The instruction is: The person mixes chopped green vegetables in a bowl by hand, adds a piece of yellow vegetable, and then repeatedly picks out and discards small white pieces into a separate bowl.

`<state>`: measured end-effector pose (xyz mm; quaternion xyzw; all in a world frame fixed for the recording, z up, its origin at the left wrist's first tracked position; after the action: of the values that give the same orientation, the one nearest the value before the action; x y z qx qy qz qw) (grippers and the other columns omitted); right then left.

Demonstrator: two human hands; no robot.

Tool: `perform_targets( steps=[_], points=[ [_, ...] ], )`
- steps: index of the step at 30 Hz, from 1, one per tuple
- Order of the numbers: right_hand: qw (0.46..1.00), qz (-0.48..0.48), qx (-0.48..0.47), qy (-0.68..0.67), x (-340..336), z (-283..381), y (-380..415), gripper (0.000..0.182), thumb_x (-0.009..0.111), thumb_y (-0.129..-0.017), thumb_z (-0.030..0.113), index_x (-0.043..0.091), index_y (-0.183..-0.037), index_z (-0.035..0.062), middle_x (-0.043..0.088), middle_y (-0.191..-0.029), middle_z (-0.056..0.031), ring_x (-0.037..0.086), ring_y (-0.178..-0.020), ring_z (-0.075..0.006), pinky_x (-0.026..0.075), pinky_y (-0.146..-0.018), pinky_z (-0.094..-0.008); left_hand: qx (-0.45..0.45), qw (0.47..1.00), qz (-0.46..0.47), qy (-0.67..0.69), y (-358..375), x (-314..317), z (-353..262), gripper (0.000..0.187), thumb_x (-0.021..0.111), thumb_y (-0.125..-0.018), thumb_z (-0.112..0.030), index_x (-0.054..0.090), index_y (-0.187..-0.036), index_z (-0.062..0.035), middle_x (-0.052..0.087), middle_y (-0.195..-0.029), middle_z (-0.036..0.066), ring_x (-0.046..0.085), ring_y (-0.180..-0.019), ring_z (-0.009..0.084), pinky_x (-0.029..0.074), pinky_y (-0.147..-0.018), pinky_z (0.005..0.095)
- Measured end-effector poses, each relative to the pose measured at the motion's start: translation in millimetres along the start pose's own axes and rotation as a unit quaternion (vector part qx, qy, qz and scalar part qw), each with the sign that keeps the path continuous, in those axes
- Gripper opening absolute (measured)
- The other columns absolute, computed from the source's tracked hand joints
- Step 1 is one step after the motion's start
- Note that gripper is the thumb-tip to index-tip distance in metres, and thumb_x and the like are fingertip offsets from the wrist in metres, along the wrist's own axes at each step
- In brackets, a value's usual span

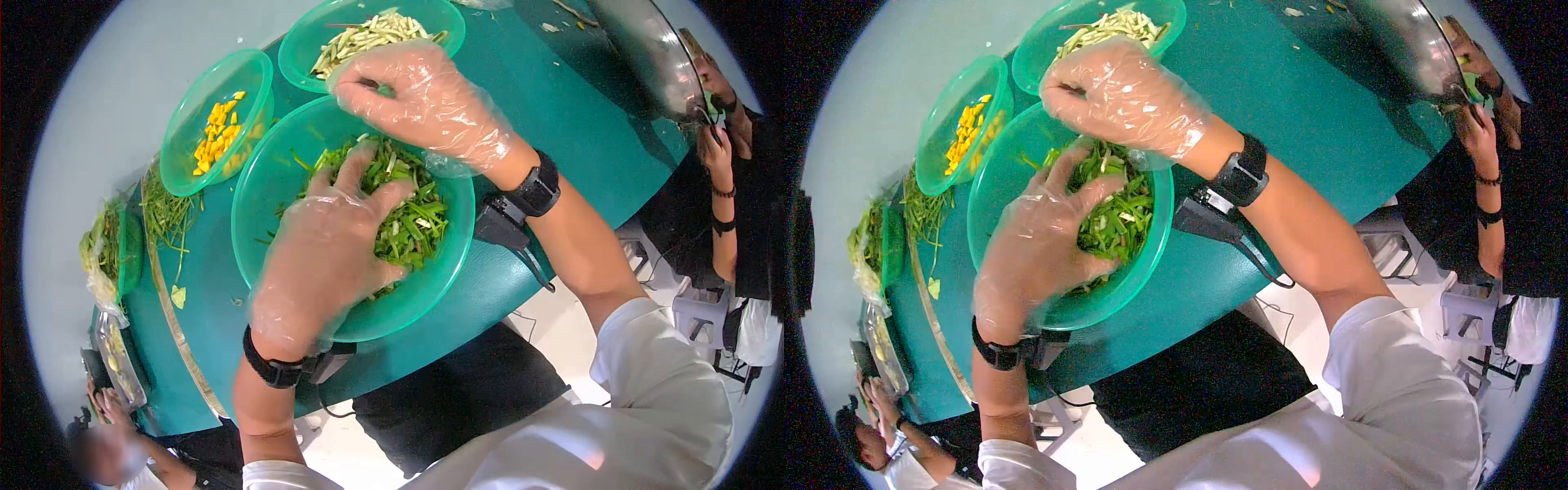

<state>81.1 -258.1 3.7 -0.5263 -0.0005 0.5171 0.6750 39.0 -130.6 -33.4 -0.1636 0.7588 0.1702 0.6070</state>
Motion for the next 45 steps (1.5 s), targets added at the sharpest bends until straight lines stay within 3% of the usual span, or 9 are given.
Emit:
perform_targets(
  steps=[16, 25, 28, 33, 36, 38, 41, 42, 45],
  points=[
    [0.999, -0.026, -0.023, 0.005, -1.6, 0.0, 1.8, 0.014, 0.068, -0.094, 0.017, 0.071, -0.092, 0.0028, 0.070, -0.086, -0.0149, 0.069, -0.080, -0.0348, 0.055, -0.075, -0.0402, 0.011, 0.968, -0.111, 0.223, 4.4, -40.6, 35.8, 0.055, 0.081, -0.067, 0.005, 0.065, -0.119, -0.0052, 0.067, -0.117, 0.012, 0.067, -0.108, 0.0305, 0.053, -0.097, 0.0378],
    [1.000, -0.004, -0.025, 0.000, -0.9, 0.5, -0.3, 0.018, 0.068, -0.097, 0.020, 0.071, -0.097, 0.0026, 0.070, -0.088, -0.0159, 0.069, -0.081, -0.0349, 0.055, -0.075, -0.0402, -0.090, 0.710, -0.167, 0.678, 31.0, -52.4, 84.6, 0.067, 0.082, -0.082, 0.001, 0.053, -0.142, -0.0026, 0.061, -0.138, 0.008, 0.064, -0.120, 0.0208, 0.054, -0.107, 0.0387],
    [1.000, 0.002, -0.030, 0.006, -2.1, 2.7, -1.3, 0.018, 0.068, -0.097, 0.020, 0.072, -0.098, 0.0018, 0.070, -0.089, -0.0167, 0.069, -0.082, -0.0356, 0.055, -0.075, -0.0403, -0.086, 0.872, -0.193, 0.442, 39.6, -73.3, 78.7, 0.055, 0.078, -0.089, -0.012, 0.057, -0.139, -0.0024, 0.067, -0.131, 0.008, 0.067, -0.113, 0.0212, 0.055, -0.102, 0.0355],
    [1.000, 0.010, -0.017, 0.015, -0.2, 2.0, -1.5, 0.017, 0.069, -0.097, 0.017, 0.072, -0.099, 0.0000, 0.072, -0.091, -0.0164, 0.070, -0.083, -0.0346, 0.055, -0.076, -0.0398, -0.194, 0.793, -0.168, 0.553, 36.5, -65.0, 80.6, 0.050, 0.075, -0.091, -0.029, 0.066, -0.131, 0.0001, 0.073, -0.120, 0.009, 0.071, -0.105, 0.0215, 0.054, -0.097, 0.0357],
    [1.000, 0.013, -0.010, 0.011, -0.7, 0.4, -1.9, 0.017, 0.069, -0.097, 0.016, 0.072, -0.099, 0.0000, 0.073, -0.091, -0.0159, 0.070, -0.082, -0.0335, 0.055, -0.076, -0.0393, -0.035, 0.877, -0.222, 0.426, 37.9, -68.2, 88.0, 0.051, 0.061, -0.101, -0.038, 0.067, -0.134, 0.0009, 0.073, -0.125, 0.015, 0.067, -0.120, 0.0238, 0.049, -0.108, 0.0405],
    [1.000, 0.013, -0.012, 0.010, -0.6, 0.9, -1.6, 0.017, 0.068, -0.097, 0.016, 0.072, -0.099, -0.0002, 0.073, -0.091, -0.0156, 0.070, -0.082, -0.0331, 0.055, -0.076, -0.0390, -0.066, 0.811, -0.170, 0.557, 34.6, -47.6, 97.7, 0.040, 0.047, -0.108, -0.026, 0.069, -0.135, -0.0061, 0.066, -0.140, 0.015, 0.059, -0.133, 0.0276, 0.041, -0.115, 0.0385],
    [1.000, 0.023, 0.014, -0.005, 0.0, -1.4, -1.6, 0.017, 0.068, -0.098, 0.016, 0.071, -0.099, -0.0003, 0.073, -0.091, -0.0152, 0.070, -0.082, -0.0320, 0.055, -0.076, -0.0387, -0.031, 0.919, -0.199, 0.339, 38.2, -60.4, 87.7, 0.038, 0.045, -0.109, -0.022, 0.071, -0.133, -0.0078, 0.064, -0.142, 0.015, 0.060, -0.132, 0.0284, 0.040, -0.116, 0.0386],
    [1.000, 0.023, 0.015, 0.000, -0.4, -1.0, -1.4, 0.017, 0.068, -0.098, 0.017, 0.071, -0.100, -0.0003, 0.073, -0.091, -0.0151, 0.070, -0.082, -0.0314, 0.055, -0.076, -0.0385, -0.070, 0.846, -0.190, 0.493, 35.6, -50.9, 91.5, 0.040, 0.040, -0.109, -0.017, 0.069, -0.136, -0.0100, 0.063, -0.145, 0.015, 0.060, -0.131, 0.0284, 0.039, -0.117, 0.0378],
    [1.000, 0.023, 0.007, 0.010, 0.2, -1.3, -1.1, 0.018, 0.068, -0.098, 0.017, 0.071, -0.100, -0.0003, 0.073, -0.091, -0.0150, 0.070, -0.082, -0.0298, 0.055, -0.076, -0.0380, -0.013, 0.900, -0.211, 0.381, 38.5, -57.8, 85.2, 0.045, 0.047, -0.108, -0.031, 0.066, -0.136, -0.0017, 0.068, -0.137, 0.015, 0.063, -0.128, 0.0252, 0.038, -0.117, 0.0423]
  ],
)
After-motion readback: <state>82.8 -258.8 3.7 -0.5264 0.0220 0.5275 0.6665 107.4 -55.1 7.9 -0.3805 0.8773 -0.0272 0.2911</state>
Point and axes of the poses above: each hand's wrist, its own y-axis away from the middle knuckle, its own x-axis out of the palm, z = x × y, the point moved 9 cm from there along -y, towards the middle knuckle
